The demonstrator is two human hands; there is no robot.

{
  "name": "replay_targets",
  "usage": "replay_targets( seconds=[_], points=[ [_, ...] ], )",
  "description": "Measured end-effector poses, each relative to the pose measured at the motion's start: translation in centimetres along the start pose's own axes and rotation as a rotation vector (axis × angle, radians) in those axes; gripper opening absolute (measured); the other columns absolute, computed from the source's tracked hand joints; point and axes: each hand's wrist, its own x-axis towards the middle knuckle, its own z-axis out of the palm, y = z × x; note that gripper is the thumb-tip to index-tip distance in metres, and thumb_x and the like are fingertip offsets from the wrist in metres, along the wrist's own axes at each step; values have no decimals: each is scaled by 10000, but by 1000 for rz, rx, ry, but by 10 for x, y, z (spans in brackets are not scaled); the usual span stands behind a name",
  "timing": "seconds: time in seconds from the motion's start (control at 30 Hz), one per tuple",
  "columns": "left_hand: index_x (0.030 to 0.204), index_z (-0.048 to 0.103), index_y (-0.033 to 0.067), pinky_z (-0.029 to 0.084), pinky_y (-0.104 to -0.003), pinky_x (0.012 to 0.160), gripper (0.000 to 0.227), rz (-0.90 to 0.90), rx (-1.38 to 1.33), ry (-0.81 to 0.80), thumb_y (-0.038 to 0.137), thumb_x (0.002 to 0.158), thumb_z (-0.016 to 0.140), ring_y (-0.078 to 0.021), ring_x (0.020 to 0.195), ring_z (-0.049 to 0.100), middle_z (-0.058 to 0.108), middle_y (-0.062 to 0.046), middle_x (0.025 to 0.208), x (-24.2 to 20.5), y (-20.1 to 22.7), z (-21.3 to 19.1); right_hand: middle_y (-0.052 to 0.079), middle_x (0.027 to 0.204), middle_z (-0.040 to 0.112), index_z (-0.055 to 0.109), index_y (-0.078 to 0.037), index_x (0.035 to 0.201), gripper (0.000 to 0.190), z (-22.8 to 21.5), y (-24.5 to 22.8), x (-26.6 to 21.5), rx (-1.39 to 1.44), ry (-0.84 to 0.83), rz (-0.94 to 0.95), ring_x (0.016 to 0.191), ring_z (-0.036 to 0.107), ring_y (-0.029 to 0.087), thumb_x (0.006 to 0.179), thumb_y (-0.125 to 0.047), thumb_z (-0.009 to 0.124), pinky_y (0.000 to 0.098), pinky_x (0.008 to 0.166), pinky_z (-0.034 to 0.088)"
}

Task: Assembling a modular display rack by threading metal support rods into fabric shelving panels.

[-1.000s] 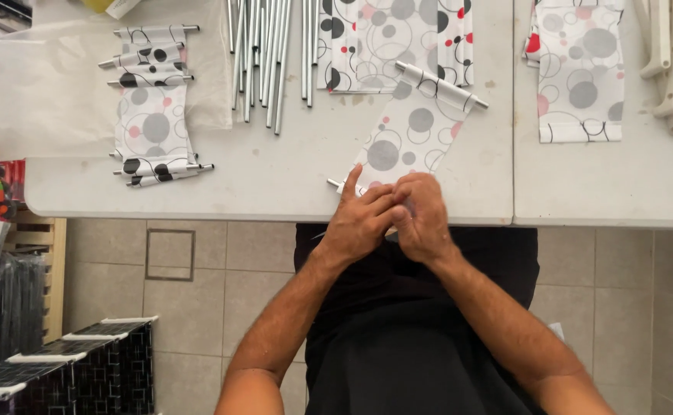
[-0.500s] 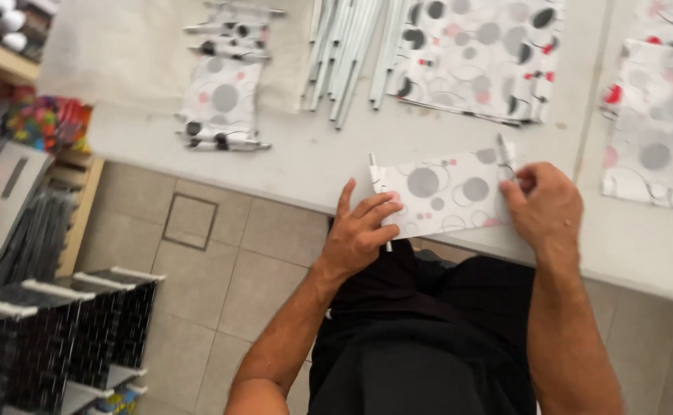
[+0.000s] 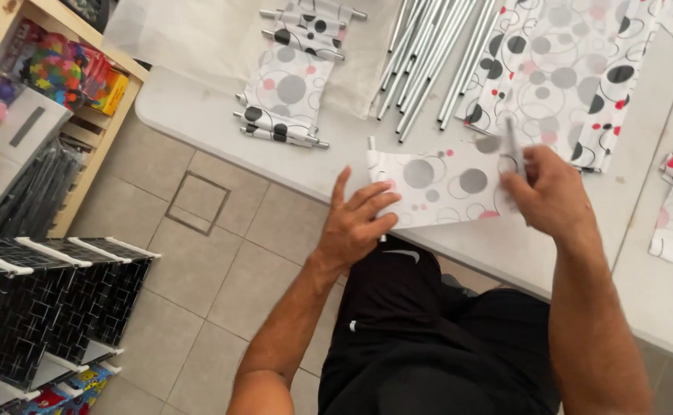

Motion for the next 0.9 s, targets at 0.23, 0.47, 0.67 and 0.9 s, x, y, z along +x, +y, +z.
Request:
replay_targets(
  seconds=[0.23, 0.47, 0.67, 0.9],
  points=[
    [962, 774, 178, 227, -607, 1175, 75, -128, 322, 32, 108, 974, 750, -219, 1114, 663, 757, -19, 1155, 5, -53, -42, 133, 817, 689, 554, -14, 1358, 449, 0, -145, 83, -54, 77, -448, 721, 639, 332, 930, -149, 584, 506, 569, 528],
    [1211, 687, 133, 233, -726, 1121, 456, -561, 479, -127, -105, 831, 604, -325, 1337, 511, 604, -149, 1381, 9, -104, -26, 133, 980, 696, 628, 10, 1227, 366, 47, -176, 112, -72, 308, -809, 814, 669, 268, 963, -182, 794, 440, 724, 585],
    [1317, 650, 43, 279, -681, 1095, 349, -541, 371, -18, 45, 994, 519, -423, 1368, 486, 533, -240, 1449, -21, -103, -22, 98, 849, 753, 731, -105, 1087, 263, 88, -31, 46, 18, 193, -690, 784, 725, 334, 852, -210, 787, 489, 756, 564],
    [1215, 725, 71, 177, -647, 1181, 272, -282, 403, 71, 94, 989, 576, -407, 1381, 524, 578, -218, 1455, -15, -79, 9, 113, 843, 754, 768, -127, 1052, 167, 32, 159, -15, 129, 401, -214, 728, 711, 261, 897, -177, 805, 378, 709, 572]
  ],
)
